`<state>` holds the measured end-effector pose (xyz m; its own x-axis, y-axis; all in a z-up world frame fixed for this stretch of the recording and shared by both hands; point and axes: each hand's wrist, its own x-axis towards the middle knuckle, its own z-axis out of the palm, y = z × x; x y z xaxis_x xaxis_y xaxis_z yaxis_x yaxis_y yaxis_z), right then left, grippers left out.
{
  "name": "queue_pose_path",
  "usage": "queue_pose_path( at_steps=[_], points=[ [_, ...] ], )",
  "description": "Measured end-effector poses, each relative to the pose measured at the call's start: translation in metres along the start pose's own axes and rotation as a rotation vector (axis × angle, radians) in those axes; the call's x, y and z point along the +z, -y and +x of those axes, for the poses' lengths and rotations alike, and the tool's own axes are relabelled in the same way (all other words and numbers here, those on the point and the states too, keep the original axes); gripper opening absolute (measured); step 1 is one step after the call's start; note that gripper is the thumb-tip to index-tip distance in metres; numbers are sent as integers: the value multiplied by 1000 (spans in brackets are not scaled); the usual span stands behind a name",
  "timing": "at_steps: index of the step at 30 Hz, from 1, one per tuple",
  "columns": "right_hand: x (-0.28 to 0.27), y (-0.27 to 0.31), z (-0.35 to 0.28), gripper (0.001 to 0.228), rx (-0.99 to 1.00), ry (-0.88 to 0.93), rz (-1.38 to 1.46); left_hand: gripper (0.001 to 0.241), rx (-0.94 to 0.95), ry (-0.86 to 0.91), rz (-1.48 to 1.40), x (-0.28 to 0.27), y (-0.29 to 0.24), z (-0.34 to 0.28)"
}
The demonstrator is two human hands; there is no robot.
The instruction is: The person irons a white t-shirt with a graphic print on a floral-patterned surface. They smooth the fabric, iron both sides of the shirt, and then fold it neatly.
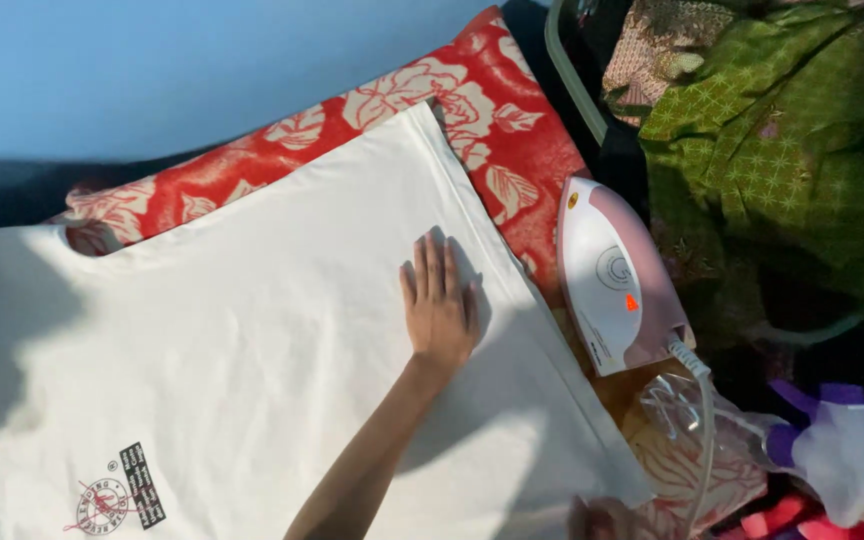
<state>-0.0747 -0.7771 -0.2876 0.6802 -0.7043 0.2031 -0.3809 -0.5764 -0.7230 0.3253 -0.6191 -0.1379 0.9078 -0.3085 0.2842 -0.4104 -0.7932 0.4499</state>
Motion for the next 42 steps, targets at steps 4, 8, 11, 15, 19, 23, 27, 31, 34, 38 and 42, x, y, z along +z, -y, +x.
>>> queue_pose_path(
  at_steps=[4, 8, 11, 15, 19, 23, 27, 31, 34, 38, 42],
  points=[
    [-4, 294, 180, 17, -268, 164, 127, 79, -32, 88, -20, 25, -25, -10],
    [10, 313, 295, 43, -513, 73, -174, 77, 35, 141, 32, 34, -45, -13],
    [22, 285, 343, 64, -223, 317, -564, 73, 116, 165, -29, 6, -54, -44],
    [29, 265, 364, 76, -16, 476, -670, 86, 166, 235, -220, -45, -54, -145],
    [18, 304, 343, 84, -177, 465, -599, 77, 434, 456, -397, -72, -62, -233],
    [-11, 376, 267, 83, -361, 455, -373, 59, 215, 352, -571, -147, -50, -271],
    [2, 416, 162, 85, -435, 858, -289, 60, -414, -160, -123, -180, 59, -304],
    [45, 421, 29, 39, -846, 955, -449, 65, -643, -97, 265, -227, 177, -366],
    [65, 417, -54, 49, -1059, 1160, -406, 62, -735, -95, 354, -254, 219, -404],
    [84, 409, -103, 69, -1115, 1164, -351, 63, -839, -70, 415, -278, 224, -423],
    [7, 507, -52, 69, -871, 1041, -391, 68, -952, -46, 402, -281, 221, -422]
  ],
)
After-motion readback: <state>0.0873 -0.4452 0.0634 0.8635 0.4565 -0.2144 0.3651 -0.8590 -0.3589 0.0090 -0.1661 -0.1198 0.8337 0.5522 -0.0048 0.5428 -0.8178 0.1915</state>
